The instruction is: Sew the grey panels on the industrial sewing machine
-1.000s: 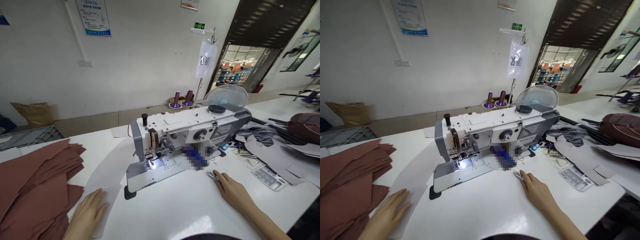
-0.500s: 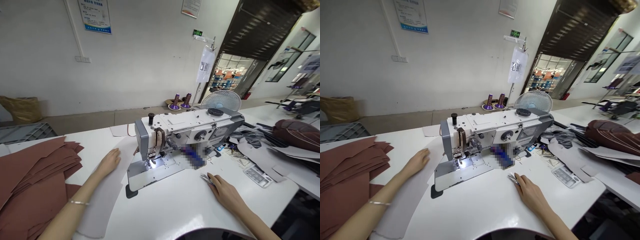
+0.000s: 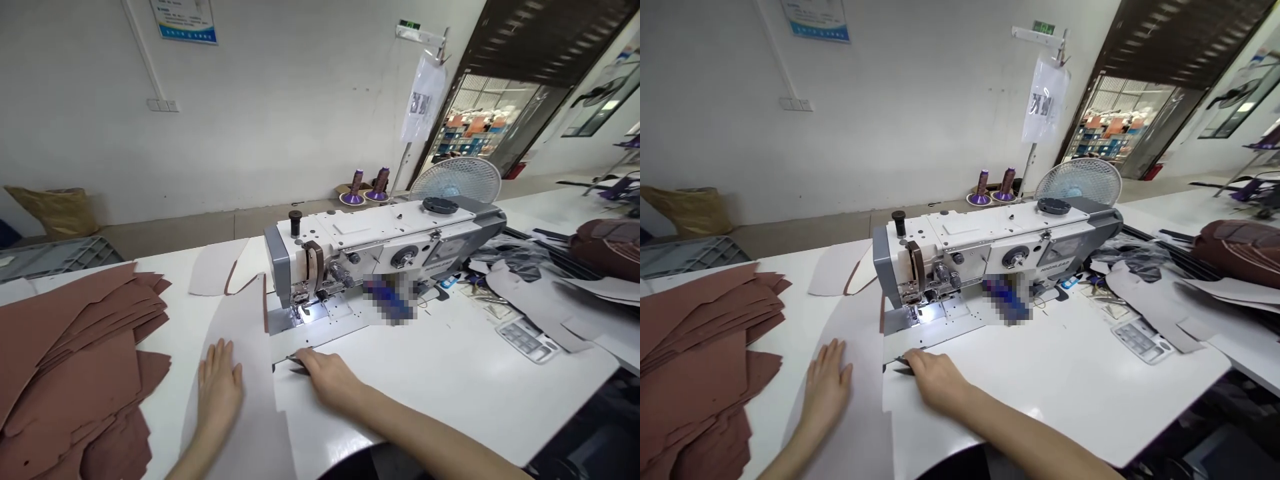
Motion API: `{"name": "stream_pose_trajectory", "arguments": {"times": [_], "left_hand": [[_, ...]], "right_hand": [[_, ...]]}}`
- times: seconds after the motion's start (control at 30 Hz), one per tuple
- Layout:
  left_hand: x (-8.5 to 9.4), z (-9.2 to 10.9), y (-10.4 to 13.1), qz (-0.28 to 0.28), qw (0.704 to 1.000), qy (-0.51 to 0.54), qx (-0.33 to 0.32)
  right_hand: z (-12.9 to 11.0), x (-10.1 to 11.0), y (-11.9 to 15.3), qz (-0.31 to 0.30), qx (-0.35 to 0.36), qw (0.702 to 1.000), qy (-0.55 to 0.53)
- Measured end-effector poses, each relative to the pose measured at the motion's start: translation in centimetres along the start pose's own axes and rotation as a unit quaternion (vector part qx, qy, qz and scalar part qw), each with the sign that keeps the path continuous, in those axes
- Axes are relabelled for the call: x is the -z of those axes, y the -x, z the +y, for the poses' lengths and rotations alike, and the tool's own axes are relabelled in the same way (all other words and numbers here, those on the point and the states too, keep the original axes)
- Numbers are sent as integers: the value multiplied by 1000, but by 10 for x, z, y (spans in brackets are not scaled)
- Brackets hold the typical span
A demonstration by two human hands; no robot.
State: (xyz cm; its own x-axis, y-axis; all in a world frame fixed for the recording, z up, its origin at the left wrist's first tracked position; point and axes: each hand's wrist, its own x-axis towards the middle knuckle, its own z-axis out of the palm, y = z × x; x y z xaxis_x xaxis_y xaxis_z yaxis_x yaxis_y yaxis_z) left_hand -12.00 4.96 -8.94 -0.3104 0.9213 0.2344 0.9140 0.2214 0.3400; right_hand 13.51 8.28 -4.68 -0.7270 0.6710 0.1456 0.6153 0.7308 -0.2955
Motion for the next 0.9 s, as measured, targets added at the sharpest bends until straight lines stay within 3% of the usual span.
{"name": "stream_pose_trajectory", "arguments": {"times": [0.13,0.23,0.33,0.43,0.53,0.6,0.73,0.9], "left_hand": [[1,-1,41,32,992,108,55],[2,-12,61,4,977,191,94],[15,-19,66,-26,957,259,125],[38,-3,41,-12,956,279,87],[53,38,-6,-51,955,282,-74],[50,67,-36,-108,946,271,-140],[28,100,-66,-189,952,221,-100],[16,97,-62,-241,931,268,-49]], "right_hand": [[-25,-5,-40,-29,-18,999,-32],[-34,-11,-37,-38,33,999,14],[-41,-16,-20,-23,95,992,76],[-48,-18,-8,5,129,985,114],[-52,-17,-5,16,145,979,142],[-53,-14,-6,13,151,976,159],[-54,-13,-2,8,161,971,177],[-54,-20,13,35,182,963,195]]}}
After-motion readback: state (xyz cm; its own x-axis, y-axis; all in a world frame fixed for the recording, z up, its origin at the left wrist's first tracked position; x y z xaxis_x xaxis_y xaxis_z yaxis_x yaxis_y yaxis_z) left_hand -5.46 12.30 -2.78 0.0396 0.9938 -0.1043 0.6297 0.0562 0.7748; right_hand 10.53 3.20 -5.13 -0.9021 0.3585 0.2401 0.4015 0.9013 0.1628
